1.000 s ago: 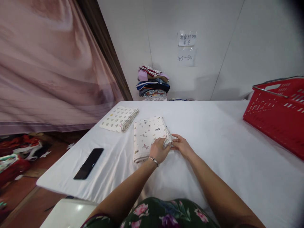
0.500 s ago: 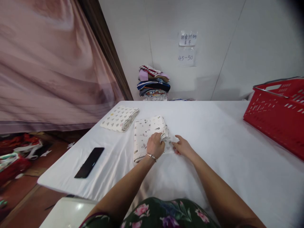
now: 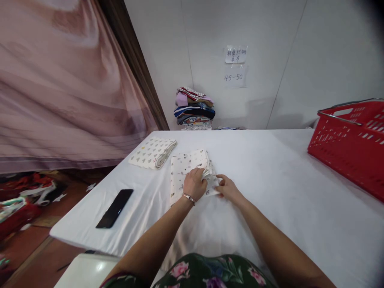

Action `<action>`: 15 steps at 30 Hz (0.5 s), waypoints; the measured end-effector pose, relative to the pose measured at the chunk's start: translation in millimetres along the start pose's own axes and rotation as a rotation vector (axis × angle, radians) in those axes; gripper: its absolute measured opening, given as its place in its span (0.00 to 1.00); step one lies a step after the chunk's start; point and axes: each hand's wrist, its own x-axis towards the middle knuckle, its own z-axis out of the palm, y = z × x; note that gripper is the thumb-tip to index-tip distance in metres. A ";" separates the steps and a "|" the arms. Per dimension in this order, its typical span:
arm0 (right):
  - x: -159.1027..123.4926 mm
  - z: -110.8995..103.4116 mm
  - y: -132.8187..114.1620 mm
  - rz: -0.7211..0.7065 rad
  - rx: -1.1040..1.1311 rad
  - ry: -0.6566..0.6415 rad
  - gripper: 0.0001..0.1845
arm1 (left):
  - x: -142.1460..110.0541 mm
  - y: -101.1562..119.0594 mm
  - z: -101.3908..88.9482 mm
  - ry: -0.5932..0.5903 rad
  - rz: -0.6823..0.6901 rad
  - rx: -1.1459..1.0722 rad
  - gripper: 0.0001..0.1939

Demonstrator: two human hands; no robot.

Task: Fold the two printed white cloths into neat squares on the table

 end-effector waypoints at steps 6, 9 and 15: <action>-4.9 1.9 -5.8 0.115 0.435 -0.056 0.33 | -4.1 4.9 4.9 -0.093 0.106 0.080 0.17; -6.9 1.1 -5.6 0.112 0.470 -0.095 0.34 | -13.0 11.6 20.1 -0.166 0.162 0.113 0.15; -4.6 -1.1 -3.5 0.118 0.527 -0.088 0.37 | -15.3 9.1 21.8 -0.121 0.146 0.103 0.17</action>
